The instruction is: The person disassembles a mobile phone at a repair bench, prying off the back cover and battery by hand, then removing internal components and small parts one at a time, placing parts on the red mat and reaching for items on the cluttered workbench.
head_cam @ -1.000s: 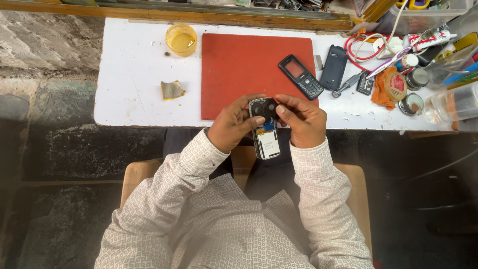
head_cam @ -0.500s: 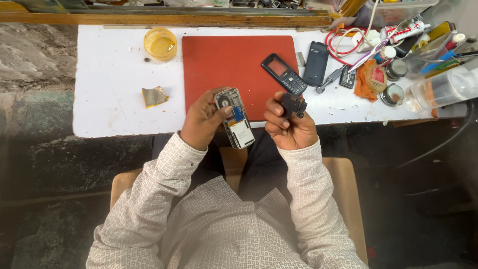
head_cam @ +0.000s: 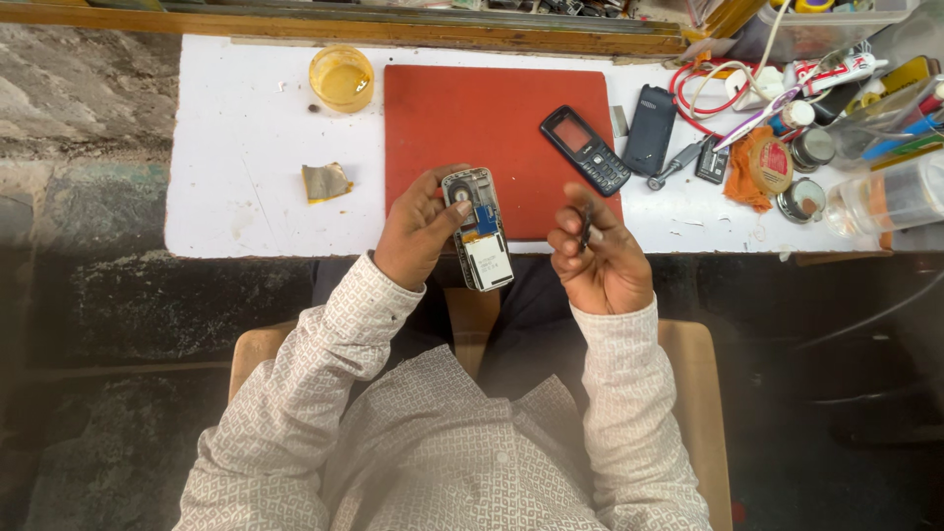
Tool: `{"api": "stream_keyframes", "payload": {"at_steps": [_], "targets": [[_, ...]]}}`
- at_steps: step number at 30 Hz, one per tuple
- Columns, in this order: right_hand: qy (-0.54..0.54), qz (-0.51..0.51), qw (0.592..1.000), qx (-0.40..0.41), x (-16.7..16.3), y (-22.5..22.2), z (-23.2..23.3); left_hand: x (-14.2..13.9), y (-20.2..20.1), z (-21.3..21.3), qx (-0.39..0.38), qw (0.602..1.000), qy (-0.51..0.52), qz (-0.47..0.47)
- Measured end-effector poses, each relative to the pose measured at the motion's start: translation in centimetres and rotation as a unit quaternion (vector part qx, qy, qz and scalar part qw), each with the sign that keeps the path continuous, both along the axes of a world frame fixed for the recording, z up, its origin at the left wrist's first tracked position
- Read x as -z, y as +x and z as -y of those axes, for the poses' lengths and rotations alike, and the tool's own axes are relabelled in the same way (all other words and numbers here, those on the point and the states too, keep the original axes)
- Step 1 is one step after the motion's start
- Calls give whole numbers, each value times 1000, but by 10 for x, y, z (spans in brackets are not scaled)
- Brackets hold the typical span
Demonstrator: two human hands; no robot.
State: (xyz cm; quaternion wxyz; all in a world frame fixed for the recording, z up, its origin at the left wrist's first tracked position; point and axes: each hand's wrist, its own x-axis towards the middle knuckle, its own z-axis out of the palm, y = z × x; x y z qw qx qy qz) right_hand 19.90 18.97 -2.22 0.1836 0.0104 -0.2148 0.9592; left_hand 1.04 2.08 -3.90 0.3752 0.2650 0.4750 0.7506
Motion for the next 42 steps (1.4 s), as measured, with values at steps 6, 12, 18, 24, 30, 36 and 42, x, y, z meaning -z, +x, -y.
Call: {"api": "stream_keyframes", "payload": {"at_steps": [6, 12, 18, 24, 30, 36, 42], "targets": [[73, -57, 995, -30, 10, 25, 9, 2, 4, -2, 14, 1000, 3, -12], [98, 8, 995, 31, 14, 40, 15, -8, 8, 1, 21, 999, -24, 8], [9, 39, 997, 73, 17, 38, 18, -11, 12, 0, 7, 999, -26, -34], [48, 143, 983, 109, 18, 38, 31, -7, 18, 1, -43, 994, -36, -95], [85, 77, 993, -8, 20, 43, 46, -8, 17, -1, -55, 992, -46, -107], [121, 70, 990, -8, -2, 45, 26, -21, -8, -24, -44, 997, 28, -63], [325, 197, 914, 142, -23, 24, 13, -24, -26, -42, -52, 992, 24, -112]]}}
